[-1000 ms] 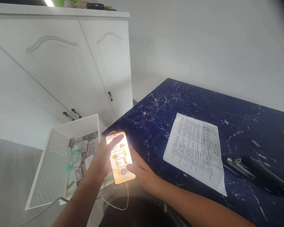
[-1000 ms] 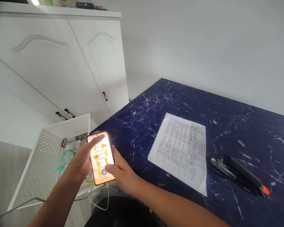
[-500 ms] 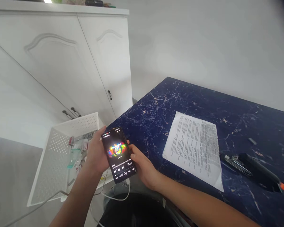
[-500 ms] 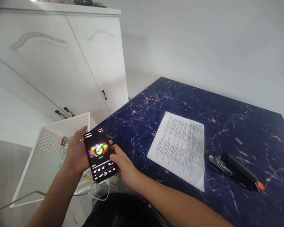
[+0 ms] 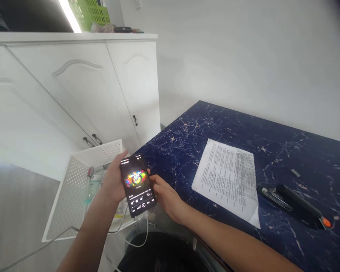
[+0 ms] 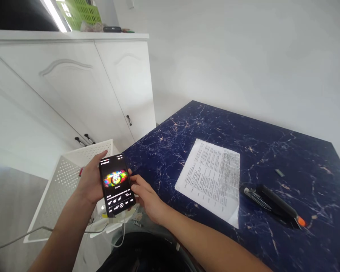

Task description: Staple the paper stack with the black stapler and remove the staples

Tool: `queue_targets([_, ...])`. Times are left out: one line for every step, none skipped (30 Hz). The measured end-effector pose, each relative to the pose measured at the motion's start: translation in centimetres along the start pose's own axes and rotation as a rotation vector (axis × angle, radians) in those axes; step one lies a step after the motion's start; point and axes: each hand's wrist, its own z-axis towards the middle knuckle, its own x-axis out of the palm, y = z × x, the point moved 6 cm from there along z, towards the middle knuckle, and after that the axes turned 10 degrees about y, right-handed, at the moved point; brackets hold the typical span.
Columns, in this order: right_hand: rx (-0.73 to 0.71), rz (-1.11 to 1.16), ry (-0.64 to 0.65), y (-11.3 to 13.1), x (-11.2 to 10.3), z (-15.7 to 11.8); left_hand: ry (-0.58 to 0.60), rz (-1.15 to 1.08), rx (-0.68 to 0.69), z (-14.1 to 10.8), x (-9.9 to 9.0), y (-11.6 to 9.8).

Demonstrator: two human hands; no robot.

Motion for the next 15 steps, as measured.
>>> queue_targets([-0.011,-0.004,0.004,0.1,0.0,0.0,-0.009,0.020,0.038,-0.1,-0.1,-0.6])
queue_targets([-0.021,-0.008,0.004,0.2,0.0,0.1,-0.029,0.040,0.093,-0.2,-0.3,-1.4])
queue_targets([-0.029,-0.014,0.003,0.4,0.0,0.1,-0.060,0.059,0.157,-0.3,-0.6,-2.3])
queue_targets([-0.039,-0.021,0.003,0.5,0.1,0.2,-0.100,0.076,0.223,-0.4,-1.0,-3.3])
queue_targets([-0.048,-0.029,0.002,0.6,0.1,0.2,-0.149,0.092,0.289,-0.5,-1.6,-4.3])
queue_targets([-0.055,-0.035,0.000,0.8,0.1,0.2,-0.198,0.108,0.345,-0.5,-2.4,-5.4])
queue_targets([-0.060,-0.040,-0.005,0.8,0.1,0.2,-0.242,0.124,0.394,-0.5,-3.2,-6.4])
queue_targets([-0.064,-0.045,-0.010,0.9,0.0,0.2,-0.287,0.144,0.455,-0.3,-4.1,-7.4])
queue_targets([-0.066,-0.051,-0.015,0.9,0.0,0.3,-0.334,0.171,0.520,-0.1,-5.3,-8.5])
queue_targets([-0.065,-0.058,-0.020,0.8,-0.1,0.3,-0.407,0.214,0.607,0.0,-6.6,-9.6])
queue_targets([-0.063,-0.065,-0.021,0.7,-0.2,0.3,-0.514,0.291,0.709,0.0,-8.0,-10.8])
queue_targets([-0.062,-0.071,-0.019,0.5,-0.3,0.4,-0.676,0.425,0.806,-0.2,-9.4,-12.0])
queue_targets([-0.065,-0.074,-0.016,0.3,-0.4,0.4,-0.846,0.622,0.829,-0.1,-10.7,-12.9])
queue_targets([-0.071,-0.074,-0.013,0.2,-0.5,0.5,-0.991,0.849,0.790,0.4,-11.6,-13.6])
queue_targets([-0.079,-0.070,-0.010,0.1,-0.6,0.6,-1.046,1.040,0.689,1.6,-12.5,-14.0])
